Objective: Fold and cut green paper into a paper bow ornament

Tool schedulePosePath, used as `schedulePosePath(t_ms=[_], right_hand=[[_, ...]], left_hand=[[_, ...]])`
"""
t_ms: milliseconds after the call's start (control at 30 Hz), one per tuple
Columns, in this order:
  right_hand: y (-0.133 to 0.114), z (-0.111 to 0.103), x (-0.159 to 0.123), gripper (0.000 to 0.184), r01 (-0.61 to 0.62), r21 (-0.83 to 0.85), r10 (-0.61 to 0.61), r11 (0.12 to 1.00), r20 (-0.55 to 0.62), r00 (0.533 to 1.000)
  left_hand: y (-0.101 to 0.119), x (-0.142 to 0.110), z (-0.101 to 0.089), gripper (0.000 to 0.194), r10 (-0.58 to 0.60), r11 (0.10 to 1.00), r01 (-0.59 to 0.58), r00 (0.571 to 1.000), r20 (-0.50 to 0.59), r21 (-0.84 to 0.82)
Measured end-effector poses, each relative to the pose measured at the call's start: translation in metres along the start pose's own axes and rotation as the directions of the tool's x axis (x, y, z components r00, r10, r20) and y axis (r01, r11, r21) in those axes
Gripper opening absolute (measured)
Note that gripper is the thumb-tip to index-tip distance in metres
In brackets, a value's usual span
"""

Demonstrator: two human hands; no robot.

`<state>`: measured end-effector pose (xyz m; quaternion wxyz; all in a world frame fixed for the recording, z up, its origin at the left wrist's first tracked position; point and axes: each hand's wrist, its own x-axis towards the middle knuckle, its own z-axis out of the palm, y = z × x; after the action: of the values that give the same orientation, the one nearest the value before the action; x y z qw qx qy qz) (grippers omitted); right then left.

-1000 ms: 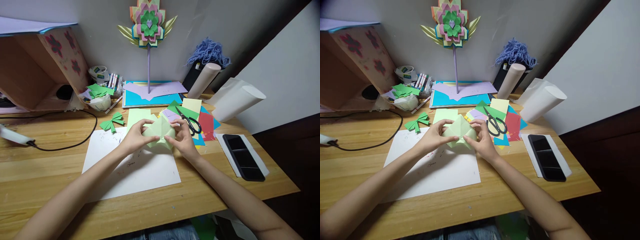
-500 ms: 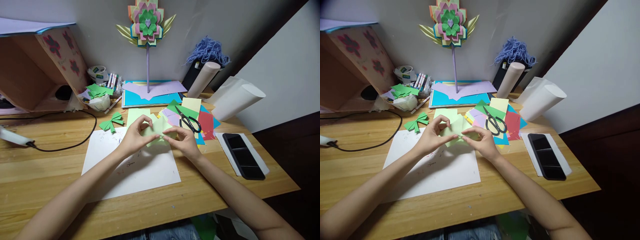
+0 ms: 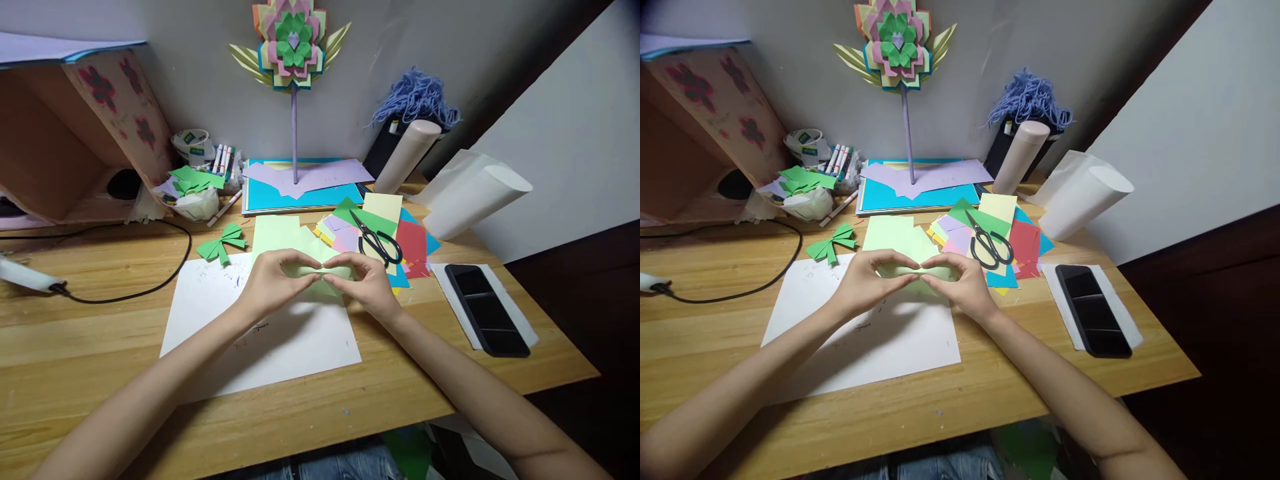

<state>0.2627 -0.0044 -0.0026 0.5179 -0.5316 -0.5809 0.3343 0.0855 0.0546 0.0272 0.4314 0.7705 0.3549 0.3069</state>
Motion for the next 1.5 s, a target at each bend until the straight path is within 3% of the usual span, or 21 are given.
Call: schedulePosePath(t_ms=[300,500,633,833,1033,1133,1233,1300,1367,1500], right_hand=[[-0.001,0.0,0.0,0.008,0.061,0.022,-0.061,0.998,0.008,0.998],[-0.004,0.001,-0.001,0.01,0.222,-0.265,-0.255,0.939,-0.101,0.962],[-0.006,0.0,-0.003,0.009,0.286,-0.425,-0.365,0.859,-0.116,0.924],[-0.009,-0.002,-0.004,0.01,0.328,-0.481,-0.416,0.813,-0.087,0.905],[-0.009,-0.004,-0.002,0.008,0.3,-0.425,-0.368,0.854,-0.086,0.926],[-0.006,-0.008,0.003,0.012,0.233,-0.283,-0.265,0.93,-0.08,0.961],[-0.003,-0.013,0.009,0.022,-0.025,0.048,0.026,0.999,-0.008,1.0],[-0.002,-0.015,0.011,0.025,-0.246,0.249,0.222,0.937,0.123,0.967],[-0.001,-0.016,0.012,0.027,-0.353,0.346,0.288,0.869,0.226,0.931],[0.0,-0.012,0.009,0.025,-0.211,0.34,0.172,0.917,0.14,0.975]], left_hand=[[-0.004,-0.002,0.003,0.008,0.142,0.989,-0.139,0.989,-0.046,0.052],[-0.002,-0.003,0.006,0.008,0.247,0.96,-0.223,0.959,-0.138,0.171],[0.001,-0.004,0.007,0.009,0.283,0.94,-0.249,0.951,-0.127,0.233],[0.001,-0.004,0.003,0.006,0.297,0.933,-0.274,0.952,-0.07,0.234],[-0.001,-0.002,0.003,0.008,0.311,0.934,-0.293,0.949,-0.058,0.203],[-0.002,0.0,0.002,0.007,0.315,0.936,-0.296,0.945,-0.082,0.192],[-0.004,0.003,-0.004,0.005,0.325,0.936,-0.303,0.939,-0.11,0.177],[-0.006,0.006,-0.009,0.005,0.341,0.93,-0.319,0.935,-0.101,0.185],[-0.008,0.009,-0.013,0.004,0.357,0.917,-0.336,0.932,-0.068,0.214],[-0.008,0.011,-0.018,0.01,0.375,0.889,-0.356,0.927,-0.012,0.29]])
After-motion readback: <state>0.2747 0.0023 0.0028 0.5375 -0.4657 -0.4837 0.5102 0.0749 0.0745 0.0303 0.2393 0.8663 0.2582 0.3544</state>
